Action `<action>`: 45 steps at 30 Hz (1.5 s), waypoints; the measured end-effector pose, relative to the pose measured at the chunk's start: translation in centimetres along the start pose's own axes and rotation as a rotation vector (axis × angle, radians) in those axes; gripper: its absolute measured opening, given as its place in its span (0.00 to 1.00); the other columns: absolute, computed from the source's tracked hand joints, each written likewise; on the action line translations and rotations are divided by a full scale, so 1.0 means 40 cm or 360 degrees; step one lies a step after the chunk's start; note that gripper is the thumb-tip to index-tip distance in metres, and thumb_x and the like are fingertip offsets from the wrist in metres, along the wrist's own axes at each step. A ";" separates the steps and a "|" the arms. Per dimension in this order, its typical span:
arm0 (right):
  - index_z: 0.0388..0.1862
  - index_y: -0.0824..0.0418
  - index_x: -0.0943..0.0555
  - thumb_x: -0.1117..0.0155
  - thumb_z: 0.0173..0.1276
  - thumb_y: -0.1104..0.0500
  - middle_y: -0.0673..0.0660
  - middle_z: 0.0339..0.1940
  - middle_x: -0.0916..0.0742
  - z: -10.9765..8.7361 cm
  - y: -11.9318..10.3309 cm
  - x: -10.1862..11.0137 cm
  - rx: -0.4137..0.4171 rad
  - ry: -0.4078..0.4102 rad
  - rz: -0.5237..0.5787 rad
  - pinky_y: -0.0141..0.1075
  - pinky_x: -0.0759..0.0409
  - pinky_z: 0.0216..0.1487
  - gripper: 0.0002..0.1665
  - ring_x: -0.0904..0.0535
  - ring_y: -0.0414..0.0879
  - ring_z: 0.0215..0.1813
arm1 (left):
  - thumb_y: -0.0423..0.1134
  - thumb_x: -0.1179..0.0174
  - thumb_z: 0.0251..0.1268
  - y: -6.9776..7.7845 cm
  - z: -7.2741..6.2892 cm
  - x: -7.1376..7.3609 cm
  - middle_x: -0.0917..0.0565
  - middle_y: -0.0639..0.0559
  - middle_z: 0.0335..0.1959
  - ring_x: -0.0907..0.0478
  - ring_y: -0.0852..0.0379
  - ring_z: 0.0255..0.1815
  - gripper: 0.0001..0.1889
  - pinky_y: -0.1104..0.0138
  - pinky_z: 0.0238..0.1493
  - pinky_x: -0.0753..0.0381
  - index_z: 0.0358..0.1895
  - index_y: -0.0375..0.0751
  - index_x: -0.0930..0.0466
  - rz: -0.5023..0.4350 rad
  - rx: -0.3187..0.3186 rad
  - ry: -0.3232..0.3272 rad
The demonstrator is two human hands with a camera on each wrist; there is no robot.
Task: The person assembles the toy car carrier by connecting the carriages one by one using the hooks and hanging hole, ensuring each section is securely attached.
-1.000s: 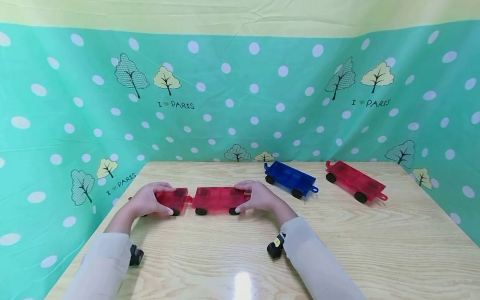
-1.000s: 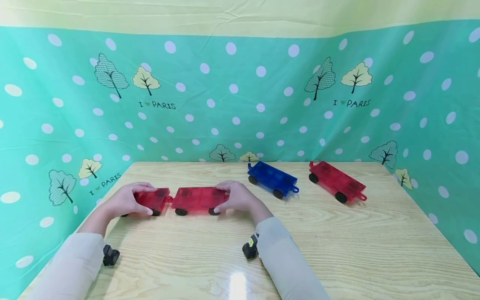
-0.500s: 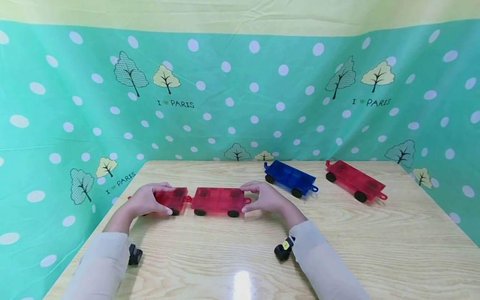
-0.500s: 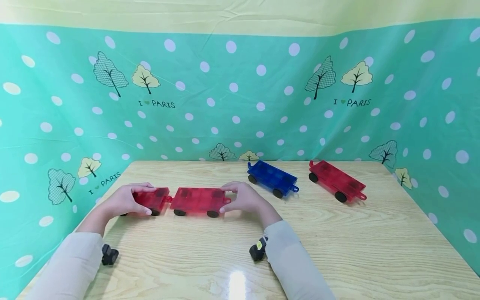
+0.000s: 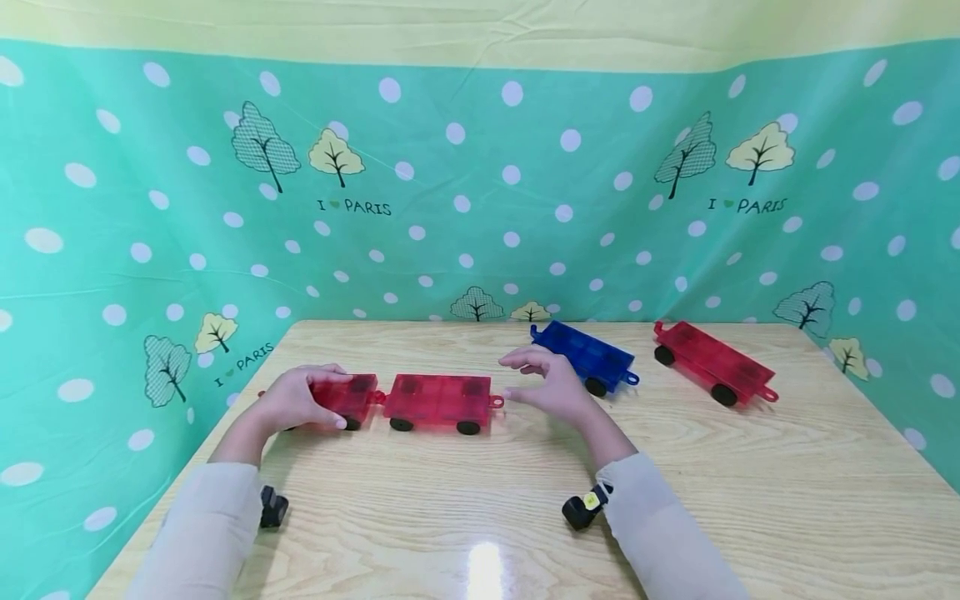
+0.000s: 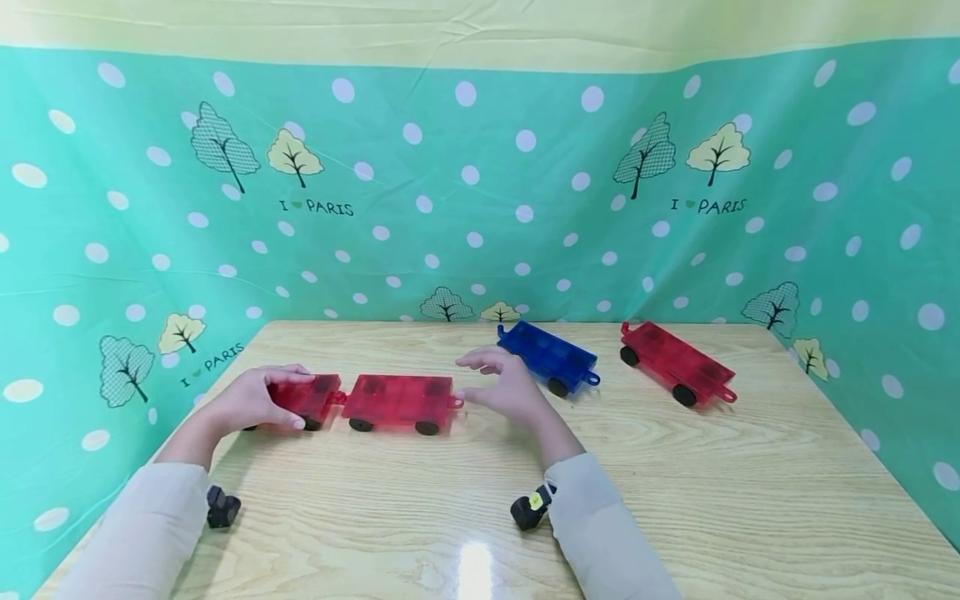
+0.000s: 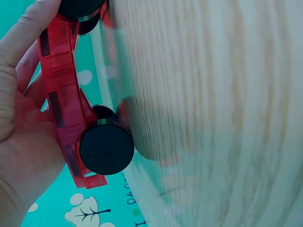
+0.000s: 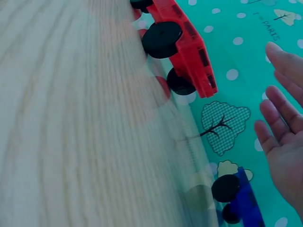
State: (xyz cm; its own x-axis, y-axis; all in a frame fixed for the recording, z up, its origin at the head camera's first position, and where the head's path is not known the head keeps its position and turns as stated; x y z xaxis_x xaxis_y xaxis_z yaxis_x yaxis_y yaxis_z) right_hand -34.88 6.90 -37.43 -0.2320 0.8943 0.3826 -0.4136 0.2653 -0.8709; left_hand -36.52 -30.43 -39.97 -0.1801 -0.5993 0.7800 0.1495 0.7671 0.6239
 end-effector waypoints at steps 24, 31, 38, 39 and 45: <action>0.58 0.53 0.18 0.25 0.59 0.59 0.56 0.64 0.24 -0.037 -0.033 0.115 -0.0005 0.0120 -0.0178 0.58 0.41 0.69 0.27 0.34 0.53 0.69 | 0.49 0.18 0.34 0.002 -0.003 -0.002 0.33 0.36 0.70 0.41 0.34 0.68 0.45 0.46 0.57 0.26 0.64 0.40 0.23 -0.0025 0.0009 0.0005; 0.60 0.49 0.20 0.24 0.57 0.47 0.52 0.66 0.26 -0.045 -0.006 0.156 -0.0105 0.0156 -0.0265 0.58 0.41 0.69 0.31 0.37 0.53 0.71 | 0.49 0.18 0.35 0.003 -0.004 -0.004 0.33 0.36 0.70 0.40 0.34 0.67 0.45 0.47 0.56 0.25 0.64 0.40 0.23 -0.0031 0.0009 0.0003; 0.65 0.53 0.24 0.24 0.55 0.44 0.57 0.71 0.30 -0.039 0.019 0.178 -0.0198 0.0087 -0.0309 0.55 0.38 0.68 0.39 0.38 0.56 0.71 | 0.49 0.18 0.35 -0.003 -0.004 -0.008 0.33 0.37 0.70 0.39 0.35 0.66 0.45 0.48 0.56 0.26 0.64 0.40 0.24 -0.0032 0.0012 -0.0010; 0.66 0.53 0.24 0.24 0.55 0.44 0.57 0.71 0.30 -0.037 0.024 0.182 -0.0213 0.0076 -0.0317 0.55 0.39 0.68 0.40 0.38 0.57 0.71 | 0.49 0.18 0.35 -0.004 -0.004 -0.008 0.33 0.37 0.70 0.38 0.36 0.66 0.45 0.48 0.56 0.25 0.64 0.40 0.23 -0.0039 0.0017 -0.0008; 0.67 0.53 0.25 0.25 0.59 0.50 0.55 0.72 0.30 -0.023 0.060 0.214 -0.0262 0.0076 -0.0339 0.60 0.42 0.69 0.37 0.41 0.60 0.73 | 0.49 0.18 0.36 0.004 -0.004 -0.003 0.33 0.36 0.70 0.38 0.34 0.66 0.45 0.49 0.54 0.23 0.64 0.40 0.24 -0.0037 0.0016 -0.0006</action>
State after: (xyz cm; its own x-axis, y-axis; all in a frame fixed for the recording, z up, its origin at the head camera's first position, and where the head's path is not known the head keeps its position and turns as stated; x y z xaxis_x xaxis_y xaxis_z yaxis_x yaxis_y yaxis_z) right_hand -37.06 15.53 -36.52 -0.1121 0.8270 0.5509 -0.2988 0.5007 -0.8124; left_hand -36.32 -30.27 -39.95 -0.1873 -0.6160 0.7652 0.1353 0.7553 0.6412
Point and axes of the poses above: each hand's wrist, its own z-axis towards the middle knuckle, its own x-axis out of the back of the hand, y = z × x, the point moved 9 cm from there along z, towards the middle knuckle
